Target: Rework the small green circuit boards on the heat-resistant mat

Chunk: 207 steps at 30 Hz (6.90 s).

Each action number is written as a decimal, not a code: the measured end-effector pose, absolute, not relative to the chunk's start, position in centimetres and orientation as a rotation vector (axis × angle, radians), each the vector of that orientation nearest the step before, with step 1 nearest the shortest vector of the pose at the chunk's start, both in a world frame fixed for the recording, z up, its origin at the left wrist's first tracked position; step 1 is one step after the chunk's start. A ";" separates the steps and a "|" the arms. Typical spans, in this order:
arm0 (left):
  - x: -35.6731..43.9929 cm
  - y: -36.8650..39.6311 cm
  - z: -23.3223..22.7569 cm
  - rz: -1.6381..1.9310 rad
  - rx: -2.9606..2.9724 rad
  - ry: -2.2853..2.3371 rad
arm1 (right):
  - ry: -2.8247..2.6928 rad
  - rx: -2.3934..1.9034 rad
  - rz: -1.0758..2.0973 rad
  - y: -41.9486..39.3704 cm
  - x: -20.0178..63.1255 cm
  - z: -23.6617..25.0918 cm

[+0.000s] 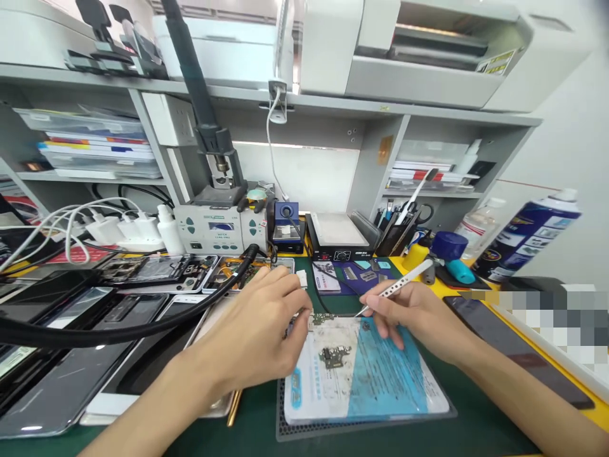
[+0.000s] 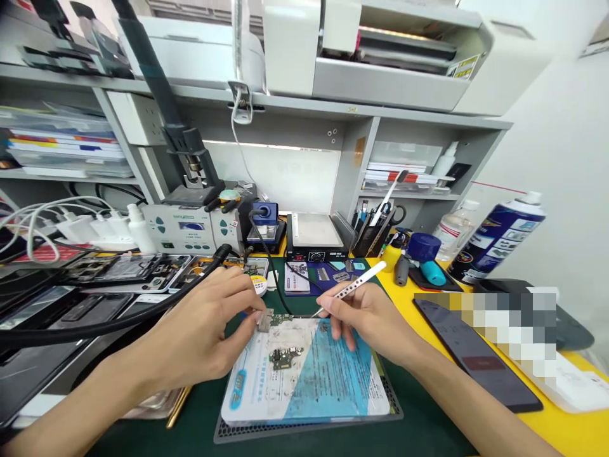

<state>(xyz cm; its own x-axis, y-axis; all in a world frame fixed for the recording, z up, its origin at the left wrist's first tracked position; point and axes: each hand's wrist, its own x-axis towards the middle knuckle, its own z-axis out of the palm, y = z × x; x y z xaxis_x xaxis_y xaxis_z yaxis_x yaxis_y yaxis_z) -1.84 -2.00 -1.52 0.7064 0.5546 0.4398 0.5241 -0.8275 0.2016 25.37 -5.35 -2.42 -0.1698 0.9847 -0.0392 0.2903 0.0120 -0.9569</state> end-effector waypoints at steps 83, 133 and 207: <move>-0.4 -4.2 -2.1 0.948 2.543 0.959 | -1.549 -1.303 1.322 -5.4 22.5 -1.1; -0.8 -3.1 -0.2 0.343 2.029 1.304 | -1.183 -1.181 1.062 -4.7 22.6 -2.2; -1.1 -4.3 -1.2 0.535 2.613 0.939 | -1.156 -1.238 1.068 -5.1 22.0 -2.7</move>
